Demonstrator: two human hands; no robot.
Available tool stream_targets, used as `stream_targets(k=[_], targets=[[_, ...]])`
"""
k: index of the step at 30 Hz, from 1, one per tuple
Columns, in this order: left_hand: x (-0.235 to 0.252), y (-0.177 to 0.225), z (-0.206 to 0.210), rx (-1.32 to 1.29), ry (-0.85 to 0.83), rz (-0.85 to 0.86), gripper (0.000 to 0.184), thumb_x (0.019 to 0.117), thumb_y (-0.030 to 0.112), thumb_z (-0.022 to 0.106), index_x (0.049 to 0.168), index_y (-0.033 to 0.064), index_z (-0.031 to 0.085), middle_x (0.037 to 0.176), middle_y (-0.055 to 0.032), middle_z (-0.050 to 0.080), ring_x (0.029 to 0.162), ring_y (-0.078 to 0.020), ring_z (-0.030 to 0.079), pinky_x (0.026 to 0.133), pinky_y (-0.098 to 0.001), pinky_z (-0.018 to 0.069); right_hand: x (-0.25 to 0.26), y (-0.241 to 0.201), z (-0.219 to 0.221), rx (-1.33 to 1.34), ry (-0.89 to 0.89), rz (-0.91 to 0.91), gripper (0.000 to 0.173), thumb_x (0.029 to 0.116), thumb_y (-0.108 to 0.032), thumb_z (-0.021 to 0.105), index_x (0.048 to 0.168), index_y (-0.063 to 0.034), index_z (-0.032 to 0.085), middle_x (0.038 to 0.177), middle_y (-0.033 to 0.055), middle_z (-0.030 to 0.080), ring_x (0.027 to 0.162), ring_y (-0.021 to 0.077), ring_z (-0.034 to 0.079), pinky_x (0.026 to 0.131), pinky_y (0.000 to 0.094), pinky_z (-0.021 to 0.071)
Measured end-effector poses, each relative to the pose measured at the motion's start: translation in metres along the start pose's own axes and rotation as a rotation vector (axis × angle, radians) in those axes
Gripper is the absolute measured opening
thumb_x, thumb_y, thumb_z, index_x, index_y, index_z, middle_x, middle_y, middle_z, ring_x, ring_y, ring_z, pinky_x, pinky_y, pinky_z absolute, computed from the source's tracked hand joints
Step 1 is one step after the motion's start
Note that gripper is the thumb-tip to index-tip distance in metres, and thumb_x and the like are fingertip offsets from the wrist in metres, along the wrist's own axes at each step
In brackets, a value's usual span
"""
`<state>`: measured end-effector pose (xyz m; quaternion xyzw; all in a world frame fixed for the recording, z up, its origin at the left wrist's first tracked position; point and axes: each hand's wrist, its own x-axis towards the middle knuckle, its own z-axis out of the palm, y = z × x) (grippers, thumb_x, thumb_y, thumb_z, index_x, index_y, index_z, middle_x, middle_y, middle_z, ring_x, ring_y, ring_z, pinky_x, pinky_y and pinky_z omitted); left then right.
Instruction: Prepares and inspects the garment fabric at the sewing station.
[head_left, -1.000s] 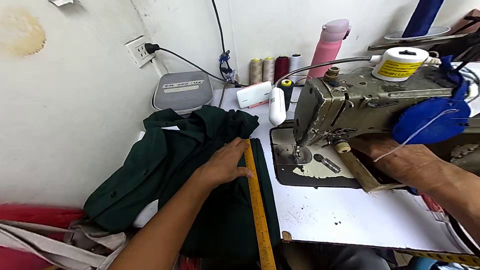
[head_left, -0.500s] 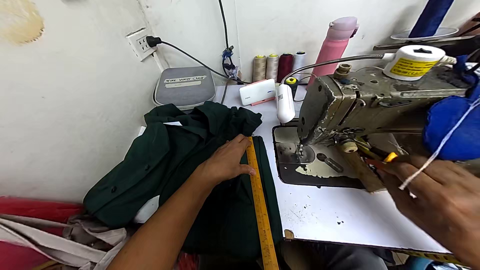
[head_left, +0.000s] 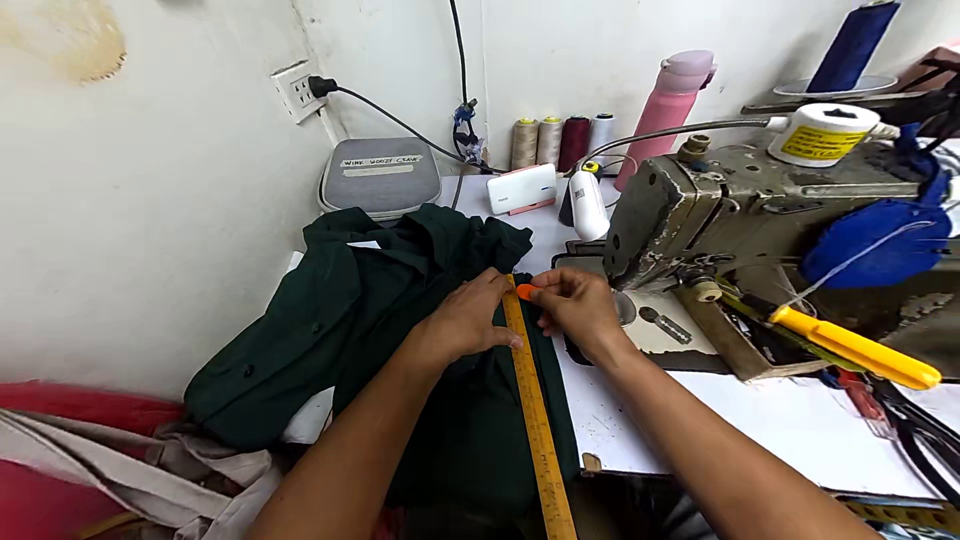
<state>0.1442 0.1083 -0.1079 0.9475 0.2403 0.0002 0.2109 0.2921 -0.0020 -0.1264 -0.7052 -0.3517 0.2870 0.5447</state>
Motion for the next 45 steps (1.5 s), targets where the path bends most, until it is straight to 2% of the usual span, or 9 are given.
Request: stream_targets(k=[3,6,11,19,22,28,35,45], targets=[[-0.001,0.0,0.0,-0.013,0.0,-0.006,0.077,0.08,0.041,0.087,0.141,0.007,0.055,0.144,-0.0098,0.053,0.13,-0.0261,0.054,0.11,-0.0512,0.0441,0.011,-0.005,0.013,-0.156,0.079,-0.027,0.009,0.0929,-0.005,0.072,0.101,-0.0032,0.069,0.079,0.0093,0.071,0.055,0.0178,0.068,0.054,0.0364,0.0612],[-0.002,0.0,0.002,-0.01,0.005,-0.005,0.078,0.0807,0.042,0.086,0.143,0.0065,0.054,0.146,-0.01,0.052,0.133,-0.0265,0.052,0.113,-0.0532,0.0409,0.018,-0.005,0.014,-0.268,0.111,-0.055,0.009,0.0925,-0.008,0.074,0.096,-0.0021,0.068,0.079,0.0127,0.069,0.058,0.0227,0.067,0.058,0.0426,0.0597],[-0.002,0.0,0.001,0.003,-0.006,-0.014,0.079,0.0807,0.042,0.086,0.144,0.0066,0.054,0.145,-0.0094,0.052,0.132,-0.0254,0.053,0.111,-0.0494,0.0437,0.019,-0.007,0.015,-0.353,0.106,-0.051,0.013,0.0911,-0.01,0.075,0.085,-0.003,0.066,0.072,0.0132,0.068,0.056,0.0247,0.066,0.057,0.0453,0.0575],[-0.002,0.001,-0.001,0.015,-0.017,-0.009,0.078,0.0823,0.044,0.085,0.143,0.0068,0.054,0.147,-0.0096,0.05,0.133,-0.0254,0.053,0.111,-0.0485,0.044,0.021,-0.01,0.017,-0.405,0.095,-0.056,0.012,0.0891,-0.008,0.076,0.085,-0.0022,0.067,0.071,0.0143,0.066,0.057,0.0265,0.064,0.057,0.0463,0.0542],[-0.002,0.002,-0.004,0.039,-0.035,-0.011,0.078,0.0832,0.045,0.084,0.144,0.0072,0.053,0.149,-0.0093,0.048,0.133,-0.025,0.052,0.11,-0.0463,0.0453,0.026,-0.013,0.014,-0.422,0.056,-0.017,0.014,0.0895,-0.011,0.077,0.086,-0.002,0.067,0.075,0.0135,0.067,0.062,0.0256,0.066,0.062,0.0456,0.0568],[-0.003,-0.003,-0.001,0.026,-0.003,0.024,0.077,0.0817,0.046,0.084,0.14,0.0055,0.056,0.15,-0.0118,0.047,0.132,-0.0258,0.054,0.107,-0.0455,0.0482,0.026,-0.012,0.014,-0.424,0.026,-0.033,0.012,0.0902,-0.009,0.075,0.089,0.0003,0.067,0.076,0.0171,0.068,0.06,0.0288,0.067,0.06,0.0491,0.0582],[-0.002,-0.004,-0.002,0.057,-0.015,0.03,0.078,0.0839,0.048,0.082,0.143,0.0057,0.054,0.155,-0.012,0.045,0.145,-0.0264,0.041,0.117,-0.0478,0.0378,0.029,-0.016,0.015,-0.421,-0.008,0.011,0.014,0.0923,-0.011,0.075,0.103,-0.002,0.072,0.085,0.0143,0.071,0.062,0.024,0.069,0.062,0.0435,0.0606],[-0.003,-0.004,-0.002,0.064,-0.022,0.022,0.081,0.0842,0.05,0.081,0.146,0.007,0.052,0.157,-0.0112,0.044,0.15,-0.0266,0.034,0.121,-0.0487,0.032,0.026,-0.018,0.016,-0.446,0.003,-0.022,0.012,0.0938,-0.011,0.072,0.102,-0.0028,0.073,0.084,0.0132,0.071,0.064,0.0231,0.068,0.064,0.0431,0.0597]])
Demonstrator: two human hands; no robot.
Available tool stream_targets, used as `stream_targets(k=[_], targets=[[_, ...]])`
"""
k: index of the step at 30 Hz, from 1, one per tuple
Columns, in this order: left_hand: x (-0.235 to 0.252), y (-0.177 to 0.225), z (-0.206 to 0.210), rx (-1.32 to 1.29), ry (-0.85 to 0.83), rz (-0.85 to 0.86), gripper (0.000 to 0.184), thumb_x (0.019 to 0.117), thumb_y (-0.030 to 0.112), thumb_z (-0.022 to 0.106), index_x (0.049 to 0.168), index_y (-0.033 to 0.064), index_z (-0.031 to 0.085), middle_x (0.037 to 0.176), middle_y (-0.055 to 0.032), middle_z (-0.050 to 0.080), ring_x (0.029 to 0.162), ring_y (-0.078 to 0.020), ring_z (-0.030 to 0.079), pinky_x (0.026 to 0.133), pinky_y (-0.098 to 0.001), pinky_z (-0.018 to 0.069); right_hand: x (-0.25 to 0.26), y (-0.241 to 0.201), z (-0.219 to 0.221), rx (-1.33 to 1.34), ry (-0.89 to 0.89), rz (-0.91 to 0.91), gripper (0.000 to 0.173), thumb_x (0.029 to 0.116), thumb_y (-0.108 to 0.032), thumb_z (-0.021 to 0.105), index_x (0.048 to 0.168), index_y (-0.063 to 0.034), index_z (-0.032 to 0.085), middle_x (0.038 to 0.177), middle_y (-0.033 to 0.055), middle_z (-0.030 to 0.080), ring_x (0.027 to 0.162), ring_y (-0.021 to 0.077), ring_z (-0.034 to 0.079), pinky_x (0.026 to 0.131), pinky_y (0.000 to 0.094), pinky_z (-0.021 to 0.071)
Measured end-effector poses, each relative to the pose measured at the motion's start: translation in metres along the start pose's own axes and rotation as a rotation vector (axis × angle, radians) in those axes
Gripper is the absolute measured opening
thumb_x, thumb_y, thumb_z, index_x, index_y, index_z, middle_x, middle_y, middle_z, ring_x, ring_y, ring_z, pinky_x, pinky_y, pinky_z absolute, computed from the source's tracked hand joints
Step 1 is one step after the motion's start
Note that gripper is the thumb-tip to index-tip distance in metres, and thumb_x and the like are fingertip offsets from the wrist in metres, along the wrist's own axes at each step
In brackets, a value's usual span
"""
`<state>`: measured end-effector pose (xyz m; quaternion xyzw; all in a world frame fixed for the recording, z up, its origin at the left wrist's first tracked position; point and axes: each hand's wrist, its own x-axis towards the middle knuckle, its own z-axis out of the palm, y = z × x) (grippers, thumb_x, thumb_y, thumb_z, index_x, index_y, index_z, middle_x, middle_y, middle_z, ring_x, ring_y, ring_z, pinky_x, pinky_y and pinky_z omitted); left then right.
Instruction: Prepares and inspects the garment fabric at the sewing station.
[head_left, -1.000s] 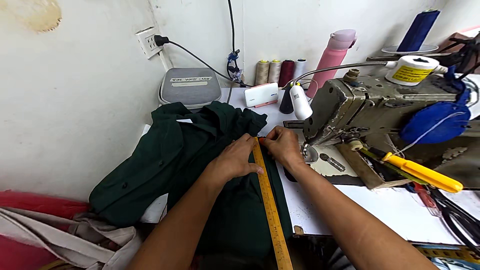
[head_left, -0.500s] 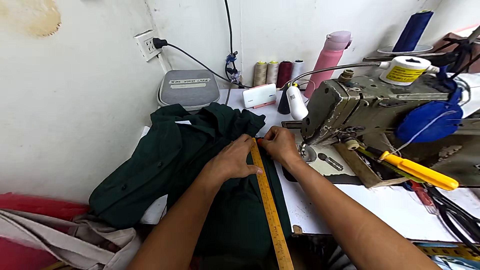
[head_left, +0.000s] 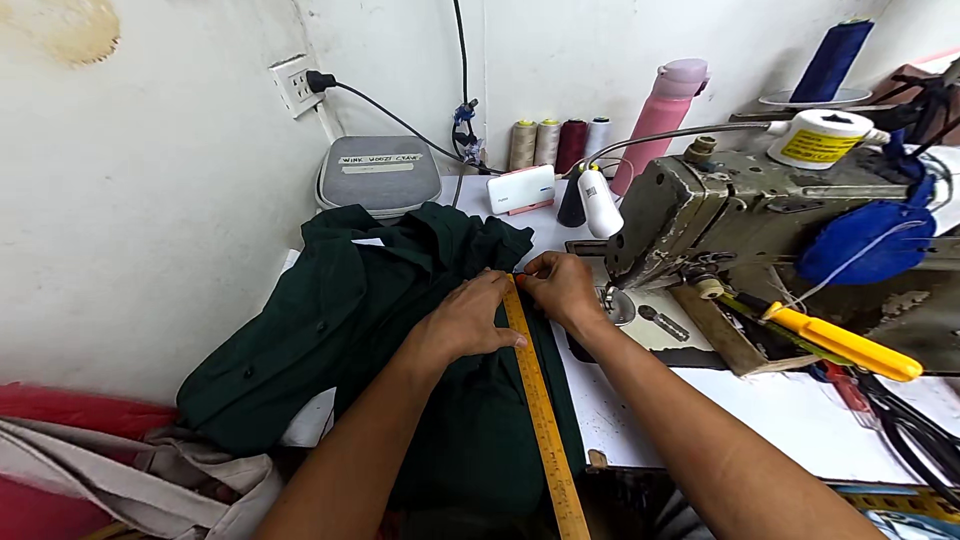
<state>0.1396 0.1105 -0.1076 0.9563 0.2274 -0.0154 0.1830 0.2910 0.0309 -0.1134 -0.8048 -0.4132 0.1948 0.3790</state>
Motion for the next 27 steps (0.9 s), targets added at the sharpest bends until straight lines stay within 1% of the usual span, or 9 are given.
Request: stream_targets(k=[5,9,12,14,18,20,23,25,27], targets=[[-0.001,0.003,-0.002,-0.004,-0.012,-0.016,0.083,0.0842,0.049,0.081,0.148,0.0065,0.05,0.158,-0.0116,0.044,0.15,-0.0271,0.034,0.121,-0.0493,0.0313,-0.009,-0.002,0.006,-0.085,0.052,-0.131,0.005,0.0917,-0.007,0.073,0.094,-0.0022,0.075,0.083,0.0151,0.071,0.075,0.0287,0.068,0.07,0.0502,0.054],[-0.001,0.004,-0.002,0.007,-0.021,-0.024,0.084,0.0845,0.05,0.081,0.149,0.006,0.049,0.158,-0.0111,0.043,0.15,-0.0266,0.034,0.121,-0.0502,0.0308,-0.012,-0.005,0.012,-0.105,0.084,-0.15,0.005,0.0917,-0.004,0.072,0.094,-0.0011,0.074,0.086,0.0177,0.072,0.079,0.0318,0.07,0.072,0.0517,0.055],[-0.001,0.003,-0.001,-0.002,-0.003,-0.016,0.082,0.0839,0.049,0.081,0.148,0.0071,0.051,0.157,-0.0105,0.044,0.15,-0.0275,0.035,0.12,-0.0513,0.0322,-0.007,-0.006,0.014,-0.109,0.091,-0.169,0.006,0.0918,-0.003,0.07,0.095,0.001,0.073,0.087,0.0192,0.071,0.082,0.0337,0.07,0.076,0.0528,0.0555],[0.0,0.002,0.0,0.005,0.002,-0.008,0.082,0.0838,0.05,0.081,0.148,0.0078,0.051,0.157,-0.0106,0.044,0.149,-0.0278,0.036,0.12,-0.0514,0.0328,0.001,-0.007,0.014,-0.121,0.069,-0.15,0.009,0.092,-0.004,0.069,0.097,0.0012,0.073,0.089,0.0178,0.072,0.087,0.0323,0.07,0.082,0.0517,0.0553],[0.0,0.002,0.001,0.024,0.005,-0.009,0.083,0.0834,0.052,0.081,0.148,0.0081,0.051,0.158,-0.0106,0.044,0.15,-0.027,0.036,0.12,-0.0483,0.0326,0.004,-0.006,0.014,-0.112,0.066,-0.144,0.009,0.0921,-0.005,0.069,0.097,0.0012,0.073,0.091,0.018,0.072,0.089,0.0322,0.07,0.083,0.051,0.055],[-0.001,0.003,0.001,0.022,0.007,-0.007,0.083,0.0831,0.051,0.081,0.147,0.0077,0.052,0.157,-0.0107,0.045,0.149,-0.0265,0.037,0.12,-0.048,0.0333,-0.001,-0.004,0.012,-0.118,0.061,-0.157,0.008,0.0923,-0.005,0.069,0.095,0.0005,0.074,0.089,0.0171,0.073,0.087,0.0314,0.071,0.082,0.0506,0.0554],[-0.002,0.002,0.0,0.015,0.013,0.001,0.081,0.0829,0.05,0.082,0.146,0.0074,0.053,0.156,-0.0112,0.046,0.148,-0.0266,0.039,0.119,-0.0482,0.0356,-0.019,-0.002,0.005,-0.107,0.045,-0.169,0.006,0.0925,-0.004,0.07,0.091,-0.0005,0.074,0.084,0.0172,0.071,0.077,0.0308,0.069,0.071,0.051,0.0548],[-0.001,0.003,0.0,0.026,0.01,0.003,0.081,0.0829,0.051,0.081,0.145,0.0074,0.053,0.156,-0.0115,0.046,0.147,-0.0267,0.04,0.118,-0.0472,0.0365,-0.028,0.001,-0.002,-0.119,-0.02,-0.119,0.006,0.093,-0.007,0.07,0.091,-0.0033,0.075,0.081,0.0131,0.071,0.072,0.0253,0.068,0.068,0.0468,0.0562],[-0.001,0.003,-0.001,0.029,0.004,0.002,0.082,0.0835,0.051,0.081,0.146,0.007,0.052,0.156,-0.0118,0.045,0.147,-0.0267,0.039,0.118,-0.0467,0.0363,-0.04,0.003,-0.009,-0.125,-0.085,-0.08,0.007,0.0937,-0.01,0.07,0.09,-0.0057,0.074,0.076,0.0094,0.07,0.062,0.0197,0.067,0.062,0.0413,0.0581]])
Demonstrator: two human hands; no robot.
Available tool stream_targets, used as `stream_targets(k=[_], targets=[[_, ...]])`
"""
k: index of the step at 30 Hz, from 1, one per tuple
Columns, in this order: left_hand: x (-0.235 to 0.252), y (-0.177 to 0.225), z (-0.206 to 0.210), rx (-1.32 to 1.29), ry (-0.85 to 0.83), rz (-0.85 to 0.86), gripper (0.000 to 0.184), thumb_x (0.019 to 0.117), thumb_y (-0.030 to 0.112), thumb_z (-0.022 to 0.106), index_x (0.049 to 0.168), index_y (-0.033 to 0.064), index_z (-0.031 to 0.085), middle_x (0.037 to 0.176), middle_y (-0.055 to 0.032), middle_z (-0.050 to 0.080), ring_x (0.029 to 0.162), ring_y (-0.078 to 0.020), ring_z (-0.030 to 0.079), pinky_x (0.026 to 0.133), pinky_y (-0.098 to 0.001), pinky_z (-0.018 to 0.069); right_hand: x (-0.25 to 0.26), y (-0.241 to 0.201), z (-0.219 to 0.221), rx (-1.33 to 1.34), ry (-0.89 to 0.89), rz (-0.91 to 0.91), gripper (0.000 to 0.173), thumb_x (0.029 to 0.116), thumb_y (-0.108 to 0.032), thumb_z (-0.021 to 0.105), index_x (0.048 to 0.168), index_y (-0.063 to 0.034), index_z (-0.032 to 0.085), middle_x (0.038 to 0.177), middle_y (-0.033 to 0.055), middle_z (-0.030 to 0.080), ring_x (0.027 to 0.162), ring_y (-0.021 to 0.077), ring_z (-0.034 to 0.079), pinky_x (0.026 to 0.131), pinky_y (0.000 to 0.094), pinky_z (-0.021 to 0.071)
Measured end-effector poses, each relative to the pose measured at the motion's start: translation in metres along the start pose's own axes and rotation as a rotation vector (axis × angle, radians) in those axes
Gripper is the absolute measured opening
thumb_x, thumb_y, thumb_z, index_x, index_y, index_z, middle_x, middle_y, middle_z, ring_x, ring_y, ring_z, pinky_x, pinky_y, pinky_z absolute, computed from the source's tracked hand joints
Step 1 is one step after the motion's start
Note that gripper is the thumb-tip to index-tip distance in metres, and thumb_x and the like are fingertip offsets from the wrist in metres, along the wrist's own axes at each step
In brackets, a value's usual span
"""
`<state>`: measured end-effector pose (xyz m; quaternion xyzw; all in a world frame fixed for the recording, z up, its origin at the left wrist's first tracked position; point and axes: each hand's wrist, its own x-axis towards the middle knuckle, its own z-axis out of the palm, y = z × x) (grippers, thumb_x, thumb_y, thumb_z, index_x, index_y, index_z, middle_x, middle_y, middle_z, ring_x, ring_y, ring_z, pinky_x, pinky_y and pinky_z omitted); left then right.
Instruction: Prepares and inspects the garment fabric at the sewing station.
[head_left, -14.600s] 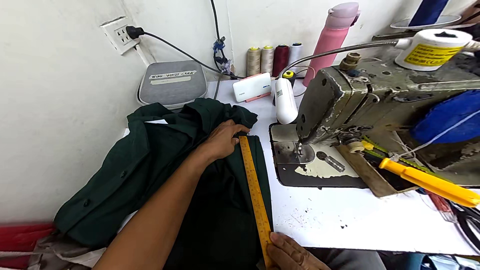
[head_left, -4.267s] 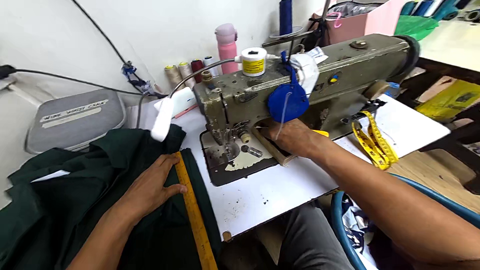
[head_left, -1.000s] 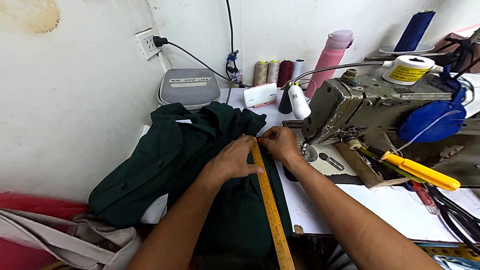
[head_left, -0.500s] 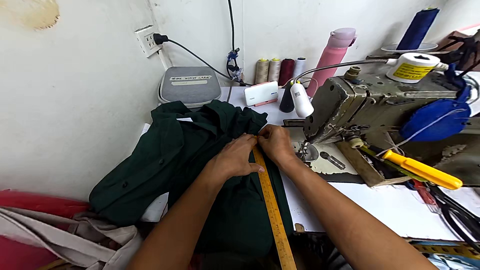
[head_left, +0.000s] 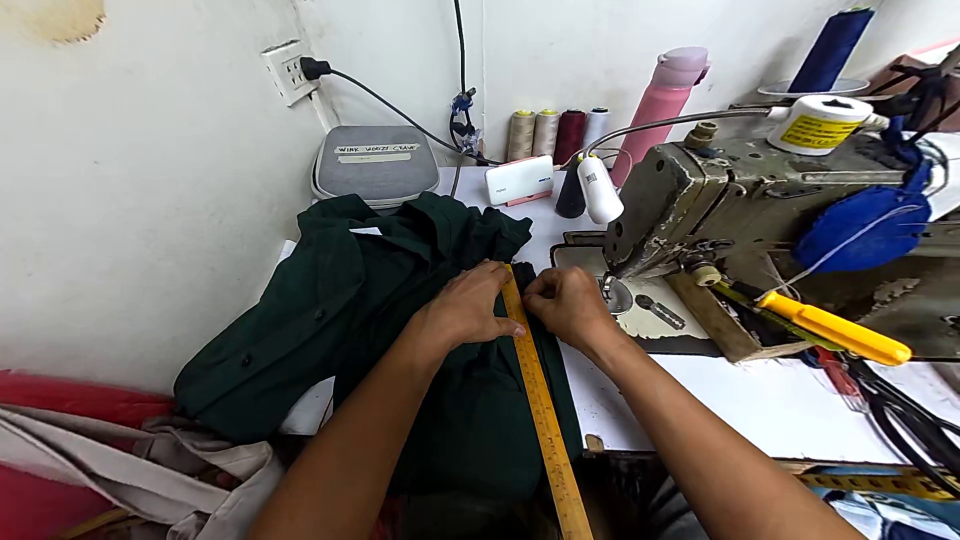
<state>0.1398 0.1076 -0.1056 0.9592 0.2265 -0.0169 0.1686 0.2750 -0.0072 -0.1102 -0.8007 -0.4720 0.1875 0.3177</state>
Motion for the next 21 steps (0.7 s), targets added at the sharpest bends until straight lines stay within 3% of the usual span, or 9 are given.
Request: stream_targets(k=[4,7,10,15,18,21], targets=[[0.001,-0.001,-0.001,-0.025,-0.004,-0.002,0.08,0.0844,0.049,0.081,0.146,0.0061,0.053,0.157,-0.0115,0.045,0.147,-0.0253,0.04,0.118,-0.0452,0.0368,-0.038,0.008,-0.01,0.035,-0.103,0.007,0.009,0.0936,-0.012,0.071,0.087,-0.0079,0.075,0.074,0.0044,0.069,0.063,0.0132,0.064,0.062,0.0345,0.0556],[0.0,-0.001,-0.001,-0.029,-0.004,0.009,0.079,0.0848,0.048,0.081,0.145,0.005,0.053,0.156,-0.0126,0.046,0.146,-0.0258,0.041,0.117,-0.0451,0.0377,-0.065,0.018,-0.021,0.084,-0.266,0.016,0.011,0.0945,-0.015,0.068,0.089,-0.0092,0.075,0.072,0.0006,0.067,0.054,0.0069,0.061,0.053,0.0254,0.0534],[0.0,-0.002,0.0,-0.022,0.005,0.019,0.078,0.085,0.048,0.081,0.145,0.0052,0.054,0.155,-0.0126,0.047,0.145,-0.0256,0.043,0.116,-0.0446,0.0392,-0.082,0.026,-0.031,0.186,-0.406,0.067,0.008,0.0938,-0.014,0.068,0.093,-0.009,0.074,0.071,0.0006,0.067,0.049,0.0074,0.059,0.047,0.0242,0.0521],[0.0,-0.001,0.0,-0.031,0.012,0.021,0.078,0.085,0.046,0.081,0.145,0.0042,0.053,0.154,-0.014,0.047,0.145,-0.0273,0.043,0.117,-0.0463,0.0385,-0.087,0.034,-0.017,0.368,-0.079,0.07,0.009,0.0932,-0.009,0.072,0.102,-0.0081,0.073,0.075,0.0018,0.071,0.052,0.0106,0.065,0.048,0.0255,0.0585],[-0.001,-0.001,0.0,-0.032,0.015,0.016,0.078,0.0849,0.046,0.082,0.144,0.0044,0.054,0.154,-0.0141,0.047,0.145,-0.0273,0.043,0.117,-0.0463,0.0384,-0.088,0.032,-0.004,0.338,-0.014,0.033,0.02,0.092,-0.01,0.073,0.112,-0.008,0.072,0.076,0.0005,0.07,0.052,0.0087,0.064,0.049,0.024,0.0578],[0.001,-0.002,-0.001,-0.029,-0.005,0.009,0.079,0.0854,0.047,0.081,0.146,0.0047,0.052,0.156,-0.0137,0.045,0.146,-0.0267,0.041,0.117,-0.0459,0.0376,-0.089,0.027,0.002,0.198,-0.023,0.013,0.02,0.0934,-0.013,0.072,0.113,-0.0083,0.073,0.079,0.0002,0.07,0.058,0.0061,0.064,0.054,0.022,0.0561]])
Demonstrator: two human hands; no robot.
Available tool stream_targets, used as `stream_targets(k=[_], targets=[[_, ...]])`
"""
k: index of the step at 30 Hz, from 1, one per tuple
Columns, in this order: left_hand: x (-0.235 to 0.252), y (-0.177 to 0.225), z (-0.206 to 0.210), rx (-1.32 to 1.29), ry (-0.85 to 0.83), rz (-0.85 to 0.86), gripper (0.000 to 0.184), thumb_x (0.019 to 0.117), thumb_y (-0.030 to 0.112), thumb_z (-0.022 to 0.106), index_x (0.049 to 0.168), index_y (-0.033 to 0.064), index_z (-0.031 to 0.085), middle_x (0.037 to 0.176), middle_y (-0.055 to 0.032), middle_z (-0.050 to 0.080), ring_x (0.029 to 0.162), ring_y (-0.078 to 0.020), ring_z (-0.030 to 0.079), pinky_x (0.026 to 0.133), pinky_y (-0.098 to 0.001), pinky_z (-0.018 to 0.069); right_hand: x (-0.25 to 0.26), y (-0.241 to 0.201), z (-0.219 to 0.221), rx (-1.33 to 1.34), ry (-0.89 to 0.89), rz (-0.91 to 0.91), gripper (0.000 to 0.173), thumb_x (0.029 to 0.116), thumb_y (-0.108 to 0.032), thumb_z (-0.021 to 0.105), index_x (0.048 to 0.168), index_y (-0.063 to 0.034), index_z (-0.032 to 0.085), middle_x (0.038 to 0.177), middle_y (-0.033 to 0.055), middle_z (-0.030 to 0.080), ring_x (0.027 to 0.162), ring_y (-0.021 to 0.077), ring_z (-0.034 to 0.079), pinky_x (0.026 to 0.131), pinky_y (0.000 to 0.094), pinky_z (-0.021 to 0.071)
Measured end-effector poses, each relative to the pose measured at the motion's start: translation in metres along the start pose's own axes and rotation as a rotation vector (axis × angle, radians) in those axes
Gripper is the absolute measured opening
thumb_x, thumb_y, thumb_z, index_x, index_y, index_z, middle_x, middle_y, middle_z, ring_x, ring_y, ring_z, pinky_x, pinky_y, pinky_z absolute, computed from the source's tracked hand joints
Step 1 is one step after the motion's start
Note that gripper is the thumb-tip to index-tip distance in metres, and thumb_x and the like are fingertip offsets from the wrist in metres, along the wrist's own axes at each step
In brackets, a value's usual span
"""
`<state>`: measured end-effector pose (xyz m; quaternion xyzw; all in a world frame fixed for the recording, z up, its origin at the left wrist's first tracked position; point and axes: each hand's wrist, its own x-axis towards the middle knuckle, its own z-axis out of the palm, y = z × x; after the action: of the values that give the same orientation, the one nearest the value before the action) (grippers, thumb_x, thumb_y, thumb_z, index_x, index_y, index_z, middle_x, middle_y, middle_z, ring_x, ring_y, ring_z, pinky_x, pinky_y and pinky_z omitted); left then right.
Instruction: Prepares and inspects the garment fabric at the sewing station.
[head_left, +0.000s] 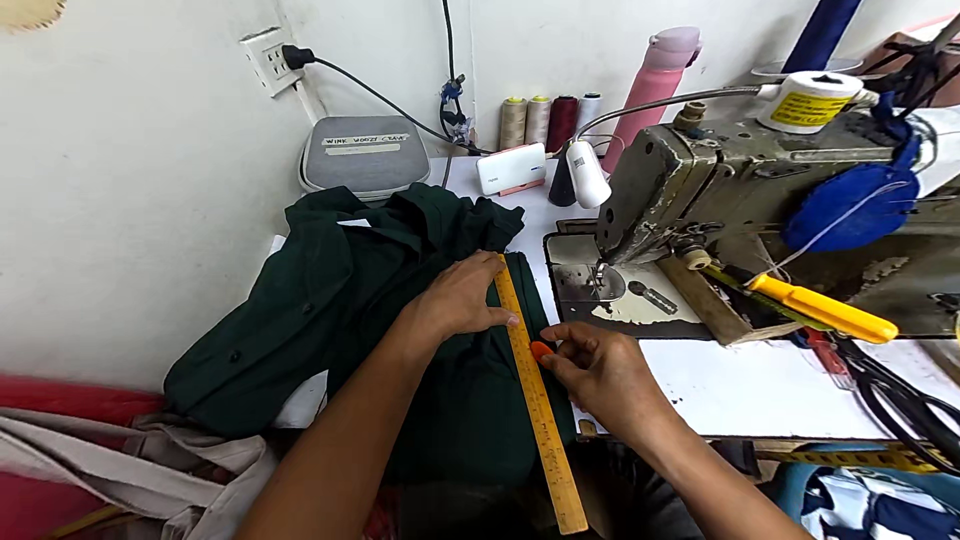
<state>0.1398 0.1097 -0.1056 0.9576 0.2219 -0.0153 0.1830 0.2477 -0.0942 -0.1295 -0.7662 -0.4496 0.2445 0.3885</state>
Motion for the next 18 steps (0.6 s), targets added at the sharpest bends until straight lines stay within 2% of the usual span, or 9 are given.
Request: stream_targets(k=[2,10,15,18], targets=[[0.003,-0.003,0.001,-0.001,-0.019,0.003,0.082,0.0852,0.05,0.08,0.147,0.0047,0.051,0.157,-0.0136,0.044,0.147,-0.0259,0.04,0.118,-0.0452,0.0365,-0.004,-0.002,0.003,-0.105,0.013,-0.046,0.018,0.0913,-0.013,0.07,0.109,-0.0089,0.075,0.08,0.0003,0.071,0.065,0.005,0.066,0.063,0.0215,0.0565],[0.004,-0.003,0.0,0.004,-0.029,-0.004,0.082,0.0855,0.051,0.079,0.148,0.0055,0.051,0.158,-0.0129,0.043,0.148,-0.0263,0.038,0.118,-0.0454,0.0363,-0.002,0.002,0.013,-0.185,0.09,-0.153,0.015,0.0889,-0.013,0.068,0.101,-0.0088,0.075,0.077,0.0002,0.071,0.064,0.0039,0.066,0.063,0.0204,0.0567],[-0.001,0.001,0.0,0.0,0.007,-0.014,0.079,0.0852,0.048,0.081,0.146,0.0064,0.053,0.157,-0.012,0.045,0.146,-0.0261,0.041,0.117,-0.0465,0.0386,0.025,-0.001,0.02,-0.227,0.17,-0.222,0.007,0.0889,-0.008,0.072,0.095,-0.0079,0.075,0.075,0.0018,0.071,0.065,0.0092,0.067,0.064,0.0278,0.0585],[-0.001,0.0,0.001,0.005,0.007,-0.021,0.079,0.0851,0.048,0.08,0.147,0.0069,0.052,0.158,-0.0114,0.044,0.148,-0.0261,0.038,0.118,-0.0478,0.0359,0.047,-0.007,0.021,-0.24,0.186,-0.234,0.007,0.0891,-0.007,0.074,0.096,-0.0039,0.075,0.076,0.0058,0.07,0.066,0.016,0.067,0.066,0.0352,0.0583]])
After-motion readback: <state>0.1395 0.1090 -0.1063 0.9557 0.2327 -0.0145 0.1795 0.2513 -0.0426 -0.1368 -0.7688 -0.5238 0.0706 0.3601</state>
